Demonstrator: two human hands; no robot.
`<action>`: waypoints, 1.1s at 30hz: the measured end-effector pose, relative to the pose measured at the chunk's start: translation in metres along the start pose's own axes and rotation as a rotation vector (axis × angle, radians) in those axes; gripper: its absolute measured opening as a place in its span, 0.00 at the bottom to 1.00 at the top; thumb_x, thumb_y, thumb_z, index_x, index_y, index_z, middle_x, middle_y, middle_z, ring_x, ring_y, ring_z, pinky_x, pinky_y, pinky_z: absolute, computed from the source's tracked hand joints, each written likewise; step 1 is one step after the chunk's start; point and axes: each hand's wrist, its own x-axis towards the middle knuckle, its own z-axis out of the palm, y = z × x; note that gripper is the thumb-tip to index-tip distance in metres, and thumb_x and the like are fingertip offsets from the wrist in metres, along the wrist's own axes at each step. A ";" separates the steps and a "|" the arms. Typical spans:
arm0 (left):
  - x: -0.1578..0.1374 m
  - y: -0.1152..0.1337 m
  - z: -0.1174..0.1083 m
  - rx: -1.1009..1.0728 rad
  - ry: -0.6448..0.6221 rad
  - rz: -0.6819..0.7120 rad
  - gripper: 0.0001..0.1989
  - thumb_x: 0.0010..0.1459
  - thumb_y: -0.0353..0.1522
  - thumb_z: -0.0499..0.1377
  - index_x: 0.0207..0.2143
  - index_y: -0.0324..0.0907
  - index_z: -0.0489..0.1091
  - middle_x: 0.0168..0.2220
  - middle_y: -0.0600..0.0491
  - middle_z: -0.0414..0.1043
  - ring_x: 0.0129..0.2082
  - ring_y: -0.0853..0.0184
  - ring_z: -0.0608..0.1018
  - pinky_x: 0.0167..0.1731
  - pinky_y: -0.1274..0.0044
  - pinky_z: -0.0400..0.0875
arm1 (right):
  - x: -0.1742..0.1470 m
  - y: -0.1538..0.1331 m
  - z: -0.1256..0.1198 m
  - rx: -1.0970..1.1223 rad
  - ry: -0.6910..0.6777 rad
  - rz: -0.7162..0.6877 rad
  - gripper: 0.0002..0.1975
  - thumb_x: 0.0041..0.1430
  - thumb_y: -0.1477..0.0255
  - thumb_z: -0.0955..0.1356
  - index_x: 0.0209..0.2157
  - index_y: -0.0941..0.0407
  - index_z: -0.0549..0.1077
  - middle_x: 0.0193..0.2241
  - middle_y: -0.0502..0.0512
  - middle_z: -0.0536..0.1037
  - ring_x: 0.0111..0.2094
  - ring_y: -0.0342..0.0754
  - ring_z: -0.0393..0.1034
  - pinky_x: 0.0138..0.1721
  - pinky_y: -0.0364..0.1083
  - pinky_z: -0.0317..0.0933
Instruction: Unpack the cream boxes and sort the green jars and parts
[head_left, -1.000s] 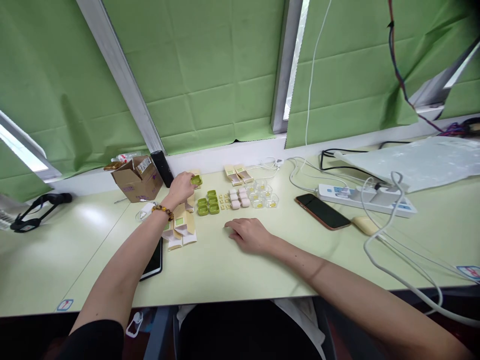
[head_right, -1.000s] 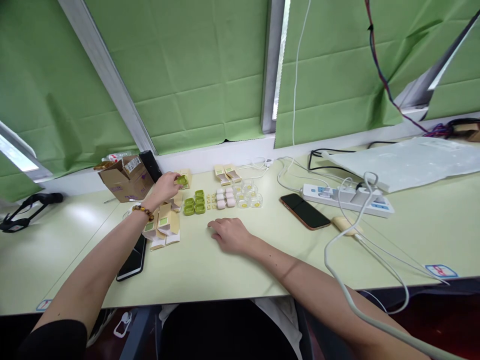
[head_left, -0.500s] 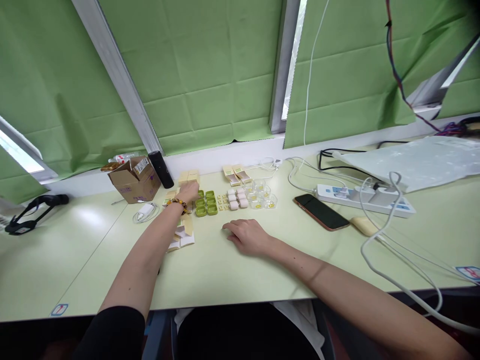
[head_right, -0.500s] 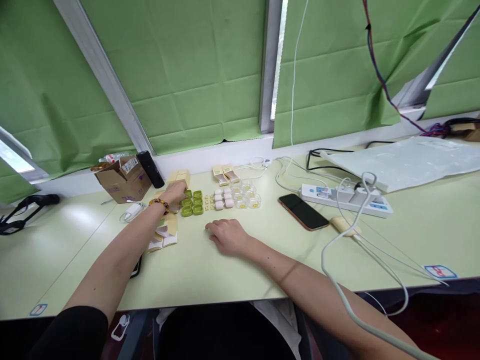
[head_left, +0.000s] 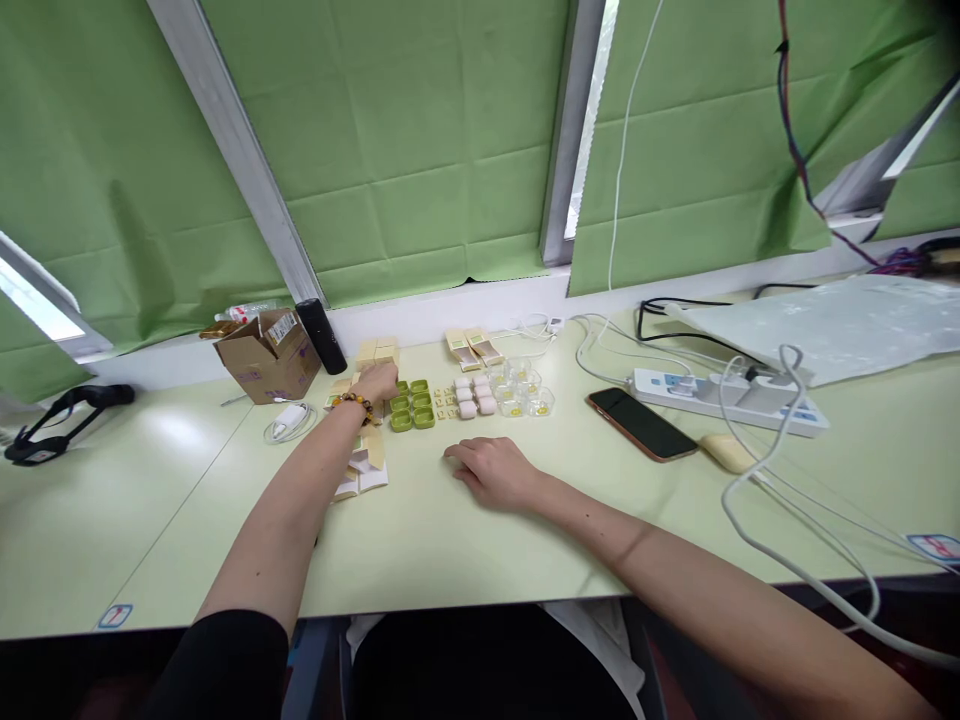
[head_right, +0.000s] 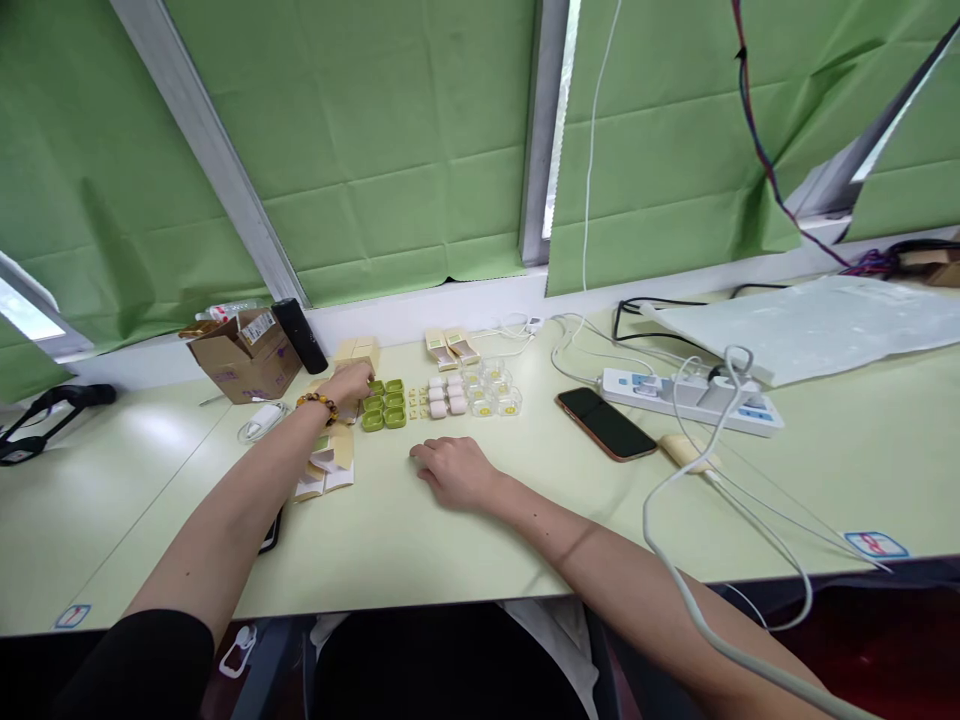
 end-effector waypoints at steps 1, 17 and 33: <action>0.001 0.000 0.000 0.008 -0.003 0.001 0.17 0.50 0.34 0.72 0.43 0.40 0.79 0.42 0.41 0.83 0.49 0.51 0.82 0.53 0.69 0.71 | 0.000 0.000 0.000 0.002 0.002 -0.002 0.14 0.70 0.69 0.64 0.54 0.53 0.73 0.45 0.58 0.82 0.46 0.54 0.76 0.38 0.47 0.57; 0.002 -0.004 0.002 0.066 -0.030 0.023 0.16 0.53 0.31 0.67 0.46 0.40 0.79 0.45 0.42 0.83 0.49 0.53 0.82 0.54 0.67 0.70 | 0.000 -0.001 0.000 0.000 0.000 -0.003 0.13 0.70 0.70 0.64 0.53 0.53 0.72 0.45 0.58 0.82 0.45 0.54 0.76 0.36 0.46 0.55; -0.021 -0.002 -0.012 0.155 0.026 0.120 0.10 0.52 0.29 0.66 0.39 0.41 0.79 0.43 0.44 0.82 0.46 0.54 0.82 0.49 0.70 0.71 | 0.001 -0.001 -0.001 -0.006 0.004 -0.006 0.13 0.70 0.70 0.63 0.53 0.52 0.73 0.45 0.57 0.82 0.45 0.54 0.76 0.37 0.46 0.55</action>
